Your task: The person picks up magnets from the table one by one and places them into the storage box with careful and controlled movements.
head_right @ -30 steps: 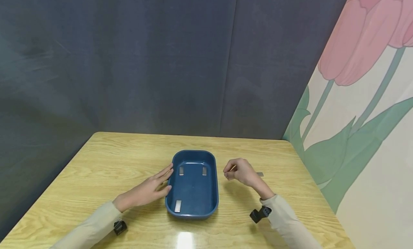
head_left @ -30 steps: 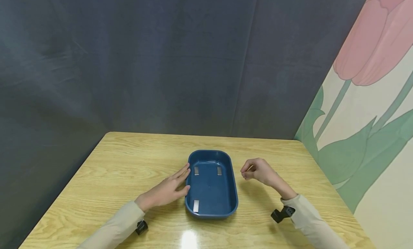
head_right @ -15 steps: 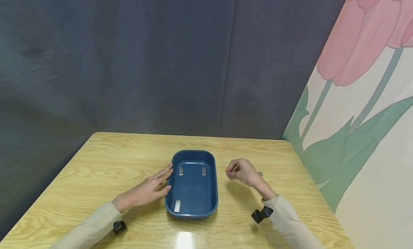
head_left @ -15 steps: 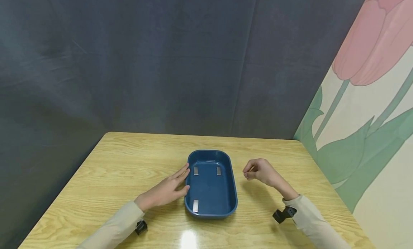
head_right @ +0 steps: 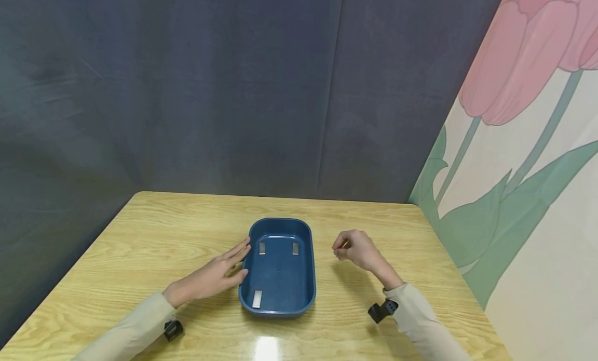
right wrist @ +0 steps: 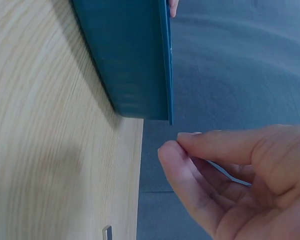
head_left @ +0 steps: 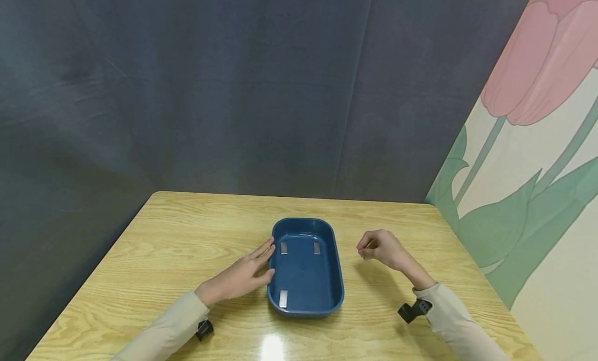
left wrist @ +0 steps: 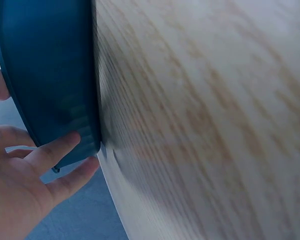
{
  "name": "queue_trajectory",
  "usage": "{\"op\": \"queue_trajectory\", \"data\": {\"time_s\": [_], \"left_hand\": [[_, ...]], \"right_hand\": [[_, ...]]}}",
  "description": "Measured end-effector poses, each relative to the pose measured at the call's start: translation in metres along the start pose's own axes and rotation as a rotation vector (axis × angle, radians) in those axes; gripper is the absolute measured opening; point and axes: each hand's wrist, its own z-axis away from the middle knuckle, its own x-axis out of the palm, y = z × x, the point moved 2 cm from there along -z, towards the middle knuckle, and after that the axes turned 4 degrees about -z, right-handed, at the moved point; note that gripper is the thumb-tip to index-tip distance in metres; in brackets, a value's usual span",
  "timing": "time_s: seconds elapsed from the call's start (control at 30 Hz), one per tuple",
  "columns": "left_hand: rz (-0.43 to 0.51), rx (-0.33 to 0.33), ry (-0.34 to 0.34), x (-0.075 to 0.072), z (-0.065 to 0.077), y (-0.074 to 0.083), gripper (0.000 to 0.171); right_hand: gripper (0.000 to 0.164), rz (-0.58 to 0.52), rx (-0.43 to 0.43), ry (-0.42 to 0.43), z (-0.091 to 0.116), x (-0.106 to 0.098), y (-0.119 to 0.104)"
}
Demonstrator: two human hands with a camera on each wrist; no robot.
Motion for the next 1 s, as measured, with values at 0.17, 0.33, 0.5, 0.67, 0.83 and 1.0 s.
{"op": "queue_trajectory", "data": {"time_s": [0.17,0.33,0.5,0.67,0.83,1.0], "left_hand": [[-0.008,-0.003,-0.005,0.001,-0.001,-0.001,0.066],[-0.005,-0.001,-0.008,0.000,-0.001,-0.001,0.066],[-0.003,0.001,-0.013,0.000,-0.001,0.001,0.066],[-0.005,-0.007,-0.014,-0.001,0.000,0.002,0.067],[-0.009,-0.013,-0.013,-0.001,0.001,0.001,0.066],[-0.011,-0.008,-0.013,0.001,0.001,0.000,0.066]], "right_hand": [[0.006,-0.006,0.008,-0.005,0.001,-0.004,0.001],[0.006,-0.028,0.017,0.002,0.004,-0.009,0.003],[0.006,-0.015,0.040,0.015,0.005,-0.013,0.005],[0.007,-0.001,0.074,0.033,0.003,-0.015,0.010],[0.006,0.000,0.073,0.043,0.001,-0.015,0.014],[0.007,0.035,0.076,0.063,0.000,-0.018,0.018]]}}
